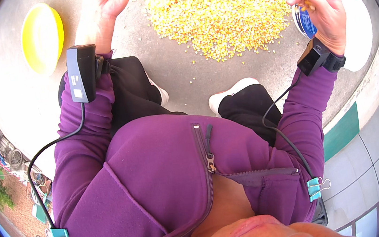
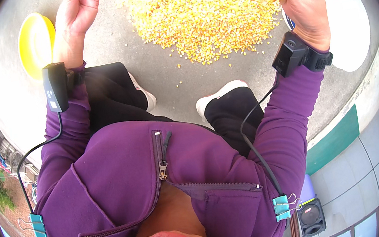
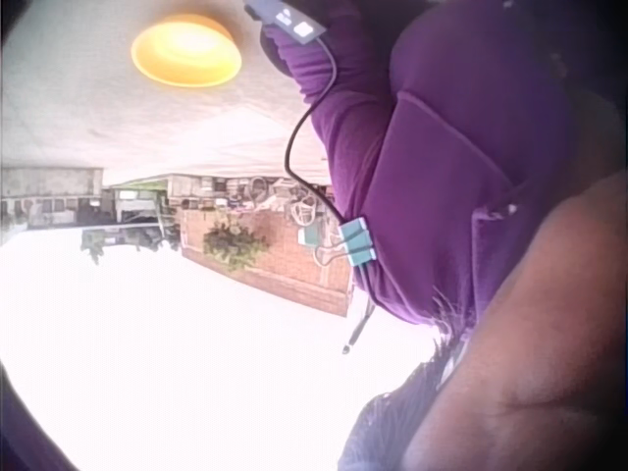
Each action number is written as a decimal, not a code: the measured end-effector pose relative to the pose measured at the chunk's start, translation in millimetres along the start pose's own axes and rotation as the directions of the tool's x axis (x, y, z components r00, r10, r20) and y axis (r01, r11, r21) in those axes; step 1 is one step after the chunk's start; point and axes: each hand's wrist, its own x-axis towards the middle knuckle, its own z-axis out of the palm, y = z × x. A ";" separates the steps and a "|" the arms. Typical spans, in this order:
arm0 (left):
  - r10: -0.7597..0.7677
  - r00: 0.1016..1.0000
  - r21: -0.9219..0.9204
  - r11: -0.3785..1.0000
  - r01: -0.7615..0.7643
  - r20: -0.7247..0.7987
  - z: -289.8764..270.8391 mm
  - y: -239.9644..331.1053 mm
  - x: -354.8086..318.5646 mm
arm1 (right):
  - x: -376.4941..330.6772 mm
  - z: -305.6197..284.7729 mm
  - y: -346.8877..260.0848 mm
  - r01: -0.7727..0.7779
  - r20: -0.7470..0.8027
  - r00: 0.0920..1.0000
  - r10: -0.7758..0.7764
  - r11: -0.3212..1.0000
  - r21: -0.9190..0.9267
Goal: The person sweeps scattered yellow grains from a concrete floor into a yellow basin using a broom and dustpan. They briefly enter a room to discard debris, then return to continue sweeping the remaining grains into the basin.
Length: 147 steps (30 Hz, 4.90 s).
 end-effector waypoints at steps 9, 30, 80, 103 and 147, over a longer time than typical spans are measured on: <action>-0.015 1.000 0.009 1.000 0.015 -0.004 2.4 -2.1 -0.9 | -5.5 -15.3 19.7 -0.275 0.114 0.946 0.304 0.936 -0.221; -0.046 0.999 0.037 0.998 0.047 -0.022 1.2 -7.7 -3.4 | -33.6 9.8 288.5 0.210 0.209 0.977 0.036 -0.007 -0.978; -0.080 0.997 0.011 0.997 0.080 0.004 -2.9 -1.8 -13.2 | -68.6 42.4 277.6 0.206 0.204 0.978 -0.030 0.221 -0.953; -0.058 0.997 0.045 0.997 0.060 -0.049 -15.0 -2.5 -3.6 | 1.2 -5.3 257.8 0.171 0.165 0.985 0.044 -0.233 -0.957; -0.140 0.989 0.044 0.989 0.142 -0.055 -21.6 -13.0 -6.3 | 114.6 85.8 250.5 0.234 0.219 0.970 0.103 -0.161 -0.959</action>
